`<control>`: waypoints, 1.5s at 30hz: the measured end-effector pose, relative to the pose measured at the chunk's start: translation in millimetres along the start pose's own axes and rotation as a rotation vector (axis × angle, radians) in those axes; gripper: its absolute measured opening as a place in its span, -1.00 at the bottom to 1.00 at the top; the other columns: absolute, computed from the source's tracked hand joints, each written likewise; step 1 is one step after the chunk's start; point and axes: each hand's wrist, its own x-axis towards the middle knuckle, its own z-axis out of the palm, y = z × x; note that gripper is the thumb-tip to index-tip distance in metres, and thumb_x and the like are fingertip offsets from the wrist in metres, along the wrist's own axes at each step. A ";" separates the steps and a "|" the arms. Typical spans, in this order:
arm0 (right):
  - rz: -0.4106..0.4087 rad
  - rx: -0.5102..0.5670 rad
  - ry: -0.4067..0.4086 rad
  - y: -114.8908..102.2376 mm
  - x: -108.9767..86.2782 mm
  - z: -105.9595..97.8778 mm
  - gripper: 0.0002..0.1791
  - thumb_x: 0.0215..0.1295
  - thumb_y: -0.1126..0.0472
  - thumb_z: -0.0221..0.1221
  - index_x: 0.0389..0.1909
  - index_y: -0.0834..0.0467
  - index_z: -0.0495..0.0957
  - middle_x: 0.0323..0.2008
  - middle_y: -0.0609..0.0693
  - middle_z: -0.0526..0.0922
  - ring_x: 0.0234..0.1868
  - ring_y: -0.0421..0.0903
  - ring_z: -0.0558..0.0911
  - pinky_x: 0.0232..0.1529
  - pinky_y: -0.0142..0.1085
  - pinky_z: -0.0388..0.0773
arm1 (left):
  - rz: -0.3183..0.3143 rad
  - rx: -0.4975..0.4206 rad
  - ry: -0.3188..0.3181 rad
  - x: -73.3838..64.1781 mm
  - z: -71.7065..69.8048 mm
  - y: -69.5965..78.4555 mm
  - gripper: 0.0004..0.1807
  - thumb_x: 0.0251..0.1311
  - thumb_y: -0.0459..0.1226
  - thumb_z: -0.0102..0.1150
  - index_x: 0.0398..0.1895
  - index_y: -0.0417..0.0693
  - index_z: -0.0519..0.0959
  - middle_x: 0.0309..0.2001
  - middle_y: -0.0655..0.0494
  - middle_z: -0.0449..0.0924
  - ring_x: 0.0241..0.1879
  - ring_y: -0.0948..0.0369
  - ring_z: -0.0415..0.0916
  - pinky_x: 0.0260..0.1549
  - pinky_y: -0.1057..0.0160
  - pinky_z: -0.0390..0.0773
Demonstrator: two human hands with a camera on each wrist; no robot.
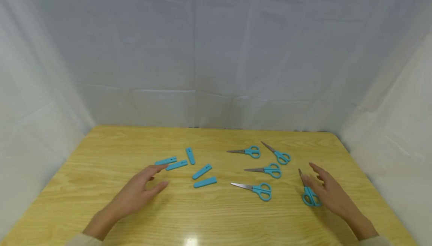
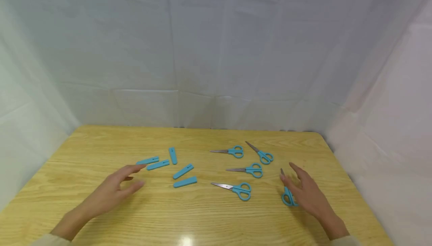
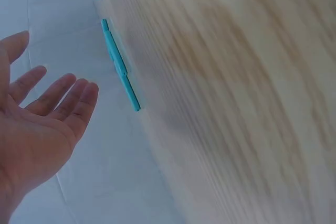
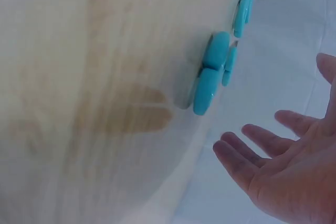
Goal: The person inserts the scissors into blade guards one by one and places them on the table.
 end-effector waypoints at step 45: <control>0.195 -0.175 -0.059 6.0 -0.6 12.5 -0.15 0.21 -0.23 0.21 0.04 0.55 0.38 -0.13 0.30 0.54 -0.09 0.26 0.52 -0.16 0.05 0.52 | -0.002 -0.045 -0.192 53.1 59.6 23.0 -0.67 0.13 -0.33 0.32 -0.04 -0.26 0.58 -0.14 0.06 0.57 -0.19 0.16 0.50 -0.20 0.20 0.54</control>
